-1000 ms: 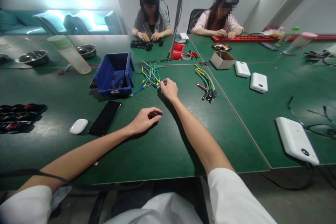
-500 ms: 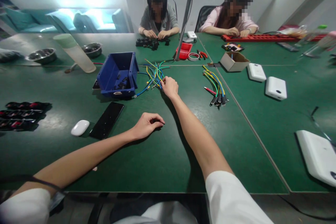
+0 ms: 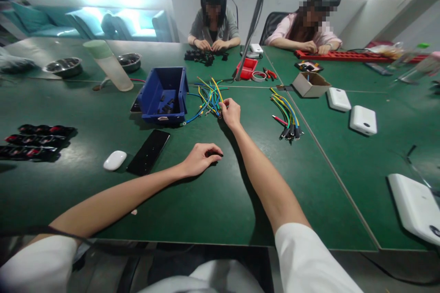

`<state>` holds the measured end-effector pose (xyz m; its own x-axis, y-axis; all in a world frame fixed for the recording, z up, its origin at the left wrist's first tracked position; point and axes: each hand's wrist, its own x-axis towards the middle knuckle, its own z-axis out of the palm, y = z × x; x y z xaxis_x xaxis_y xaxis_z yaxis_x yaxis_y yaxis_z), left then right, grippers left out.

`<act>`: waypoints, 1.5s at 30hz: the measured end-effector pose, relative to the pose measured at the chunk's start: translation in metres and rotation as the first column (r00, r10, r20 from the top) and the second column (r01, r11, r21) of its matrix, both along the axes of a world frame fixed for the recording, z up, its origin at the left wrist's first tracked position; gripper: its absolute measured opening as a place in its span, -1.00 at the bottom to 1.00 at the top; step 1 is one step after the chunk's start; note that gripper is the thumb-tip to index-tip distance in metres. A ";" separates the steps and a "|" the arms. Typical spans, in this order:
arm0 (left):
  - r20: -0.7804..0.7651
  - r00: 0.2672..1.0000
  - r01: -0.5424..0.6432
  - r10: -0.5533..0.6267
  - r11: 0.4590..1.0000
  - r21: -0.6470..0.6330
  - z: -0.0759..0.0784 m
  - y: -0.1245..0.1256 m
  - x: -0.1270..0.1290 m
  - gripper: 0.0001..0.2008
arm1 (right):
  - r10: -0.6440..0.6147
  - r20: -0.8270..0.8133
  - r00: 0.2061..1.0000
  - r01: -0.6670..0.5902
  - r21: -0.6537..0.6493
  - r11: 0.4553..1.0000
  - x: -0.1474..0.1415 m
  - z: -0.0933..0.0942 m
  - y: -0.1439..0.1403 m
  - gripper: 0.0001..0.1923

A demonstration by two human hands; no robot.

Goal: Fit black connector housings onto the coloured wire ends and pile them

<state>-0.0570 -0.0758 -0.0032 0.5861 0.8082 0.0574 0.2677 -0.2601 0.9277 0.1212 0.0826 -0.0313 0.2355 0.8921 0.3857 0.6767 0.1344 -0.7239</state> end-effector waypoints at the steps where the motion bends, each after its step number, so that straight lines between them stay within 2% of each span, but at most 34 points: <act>1: -0.002 1.000 0.000 0.000 1.000 0.012 0.000 0.000 0.000 -0.85 | 0.001 -0.045 0.999 -0.001 -0.001 1.000 -0.001 0.001 -0.002 -0.76; 6: 0.007 1.000 -0.012 0.012 0.999 0.052 0.001 0.000 -0.001 -0.85 | -0.011 -0.310 0.951 0.000 -0.035 0.999 -0.004 0.004 -0.017 -0.66; 10: 0.032 0.999 -0.023 0.022 0.998 0.055 0.000 0.000 -0.002 -0.85 | -0.015 -0.404 0.915 0.008 -0.020 1.000 -0.005 0.003 -0.031 -0.65; 15: 0.057 0.996 -0.071 0.067 0.995 0.073 -0.001 0.000 -0.002 -0.87 | -0.039 -0.445 0.895 0.032 -0.024 0.999 -0.003 0.001 -0.052 -0.63; 19: 0.056 0.990 -0.136 0.129 0.981 0.136 -0.002 0.001 -0.003 -0.89 | -0.020 -0.463 0.886 0.013 -0.017 1.000 -0.004 0.001 -0.074 -0.63; 26: 0.053 0.977 -0.213 0.207 0.945 0.247 -0.004 0.008 -0.008 -0.88 | 0.073 -0.528 0.846 -0.077 0.015 0.997 -0.006 0.004 -0.112 -0.64; 30: 0.044 0.968 -0.251 0.248 0.933 0.256 -0.006 0.014 -0.011 -0.87 | 0.102 -0.551 0.828 -0.116 0.010 0.993 -0.008 0.007 -0.132 -0.65; 35: -0.026 0.957 -0.265 0.289 0.907 0.328 -0.006 0.015 -0.012 -0.87 | 0.162 -0.550 0.819 -0.200 -0.010 0.980 -0.016 0.010 -0.156 -0.65; 39: -0.012 0.943 -0.296 0.332 0.855 0.425 -0.007 0.015 -0.011 -0.88 | 0.193 -0.571 0.798 -0.241 -0.009 0.970 -0.021 0.012 -0.165 -0.66; 45: 0.009 0.924 -0.352 0.383 0.841 0.411 -0.012 0.017 -0.010 -0.87 | 0.227 -0.593 0.773 -0.273 0.012 0.962 -0.020 0.013 -0.162 -0.66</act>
<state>-0.0668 -0.0587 -0.0150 0.2655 0.8816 0.3903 0.4778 -0.4719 0.7409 0.1014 -0.0793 -0.0186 0.1595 0.9703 0.1820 0.0714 0.1726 -0.9824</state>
